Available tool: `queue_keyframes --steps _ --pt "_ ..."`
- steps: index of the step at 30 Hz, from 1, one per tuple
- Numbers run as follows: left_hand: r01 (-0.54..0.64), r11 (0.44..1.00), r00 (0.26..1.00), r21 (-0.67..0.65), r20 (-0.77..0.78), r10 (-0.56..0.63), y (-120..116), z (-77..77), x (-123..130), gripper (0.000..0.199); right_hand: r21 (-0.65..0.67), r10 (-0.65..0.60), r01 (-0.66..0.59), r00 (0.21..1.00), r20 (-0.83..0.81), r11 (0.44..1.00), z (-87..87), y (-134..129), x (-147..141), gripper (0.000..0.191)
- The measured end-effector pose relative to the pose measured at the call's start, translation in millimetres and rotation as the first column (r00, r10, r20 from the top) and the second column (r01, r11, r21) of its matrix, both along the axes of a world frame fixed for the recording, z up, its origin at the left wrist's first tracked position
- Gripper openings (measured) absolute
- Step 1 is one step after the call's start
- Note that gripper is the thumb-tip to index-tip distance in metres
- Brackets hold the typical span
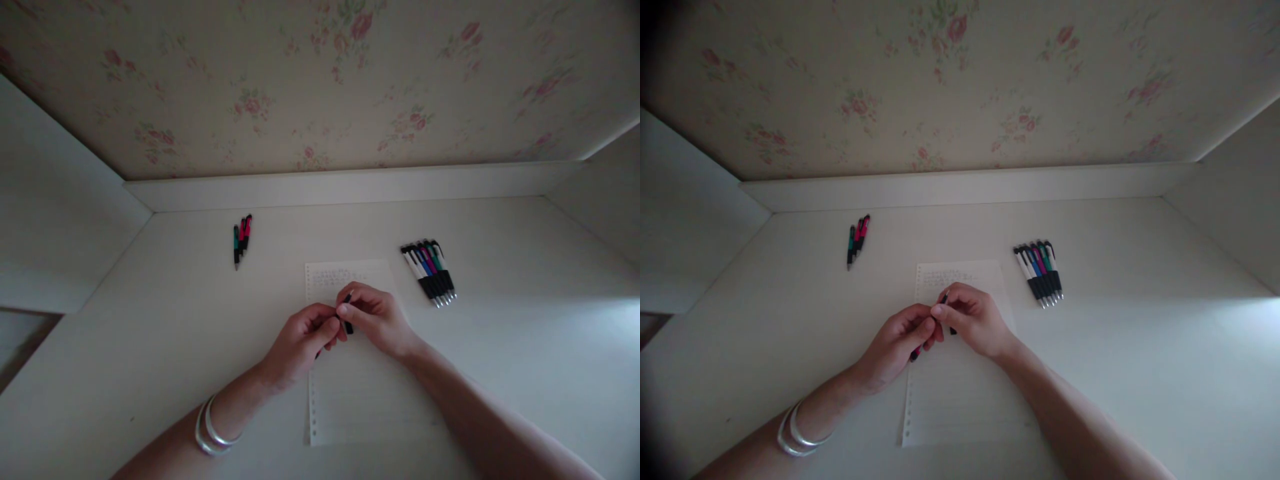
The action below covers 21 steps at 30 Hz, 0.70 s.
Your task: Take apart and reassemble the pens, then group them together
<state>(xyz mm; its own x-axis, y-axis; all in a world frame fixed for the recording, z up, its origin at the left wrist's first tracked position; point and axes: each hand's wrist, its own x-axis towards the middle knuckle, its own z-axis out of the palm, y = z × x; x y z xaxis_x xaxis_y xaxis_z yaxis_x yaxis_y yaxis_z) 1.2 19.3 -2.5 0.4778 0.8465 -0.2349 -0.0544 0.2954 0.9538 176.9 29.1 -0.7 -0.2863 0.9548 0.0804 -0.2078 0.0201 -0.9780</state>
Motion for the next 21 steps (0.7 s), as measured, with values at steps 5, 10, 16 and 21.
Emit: queue_keyframes --steps 5,10,16,21 --pt "-0.008 1.000 1.000 0.016 0.015 0.007 -0.1 -2.7 -0.4 0.030 0.018 0.033 -0.033 0.999 0.025 0.999 0.9 0.3 0.3 0.020" --pt "0.016 1.000 1.000 0.021 0.015 -0.017 -0.1 -2.7 -0.6 0.029 0.051 -0.062 0.059 0.997 0.048 0.997 -0.6 1.3 0.5 0.027" --pt "0.017 0.999 1.000 0.029 0.022 -0.018 0.0 -0.8 -0.7 0.028 0.077 -0.022 0.018 0.998 0.056 0.997 -1.3 0.8 0.5 0.023" --pt "0.028 0.999 0.999 0.034 0.015 -0.029 0.2 -1.4 -0.1 0.029 0.124 -0.091 0.078 0.990 0.107 0.989 -3.4 1.7 1.1 0.027"
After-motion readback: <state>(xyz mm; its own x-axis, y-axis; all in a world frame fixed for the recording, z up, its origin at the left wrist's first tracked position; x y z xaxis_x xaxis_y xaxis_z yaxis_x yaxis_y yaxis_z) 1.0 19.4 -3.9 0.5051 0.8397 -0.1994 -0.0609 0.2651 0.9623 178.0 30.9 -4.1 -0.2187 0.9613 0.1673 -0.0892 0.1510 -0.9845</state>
